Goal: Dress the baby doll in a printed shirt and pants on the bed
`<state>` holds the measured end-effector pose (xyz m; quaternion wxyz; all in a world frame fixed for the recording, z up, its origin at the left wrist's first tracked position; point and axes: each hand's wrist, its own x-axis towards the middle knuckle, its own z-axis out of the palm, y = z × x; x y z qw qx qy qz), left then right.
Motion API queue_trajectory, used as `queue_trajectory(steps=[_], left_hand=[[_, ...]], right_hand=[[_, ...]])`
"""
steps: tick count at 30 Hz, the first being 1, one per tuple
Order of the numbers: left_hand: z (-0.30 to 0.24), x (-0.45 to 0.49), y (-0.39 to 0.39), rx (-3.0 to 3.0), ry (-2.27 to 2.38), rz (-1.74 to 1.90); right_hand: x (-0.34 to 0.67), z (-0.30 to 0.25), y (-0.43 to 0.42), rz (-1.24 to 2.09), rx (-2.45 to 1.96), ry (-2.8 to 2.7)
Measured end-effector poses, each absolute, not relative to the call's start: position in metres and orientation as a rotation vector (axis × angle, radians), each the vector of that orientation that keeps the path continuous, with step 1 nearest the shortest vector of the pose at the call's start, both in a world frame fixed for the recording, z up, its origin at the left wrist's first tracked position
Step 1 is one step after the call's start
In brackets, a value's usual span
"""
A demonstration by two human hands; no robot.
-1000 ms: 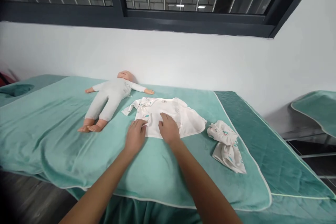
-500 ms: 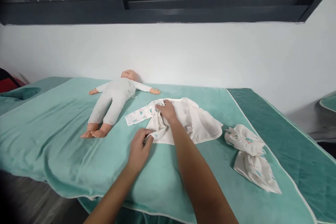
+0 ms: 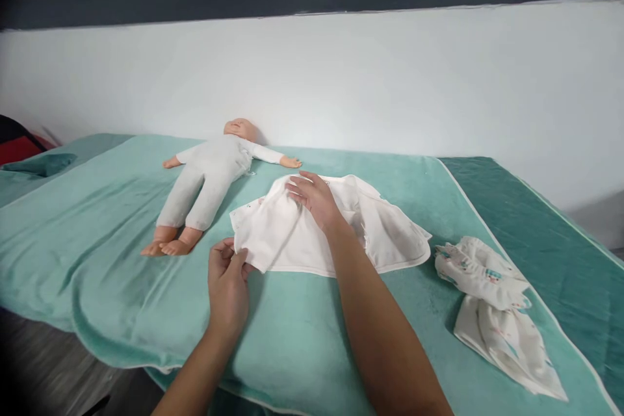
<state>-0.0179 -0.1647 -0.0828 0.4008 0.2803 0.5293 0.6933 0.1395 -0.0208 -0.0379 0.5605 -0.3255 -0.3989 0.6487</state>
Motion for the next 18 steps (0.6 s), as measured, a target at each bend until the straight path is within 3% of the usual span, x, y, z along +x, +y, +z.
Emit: queue_trajectory(steps=[4, 11, 18], left_hand=[[-0.083, -0.038, -0.17, 0.901, 1.397, 1.61], [-0.081, -0.084, -0.127, 1.591, 2.001, 1.335], [-0.071, -0.087, -0.068, 1.647, 1.956, 1.317]], right_hand=[[0.137, -0.04, -0.025, 1.406, -0.905, -1.076], [0.134, -0.059, -0.011, 1.087, -1.165, -1.252], [0.135, -0.062, -0.01, 0.939, -1.267, -1.406]])
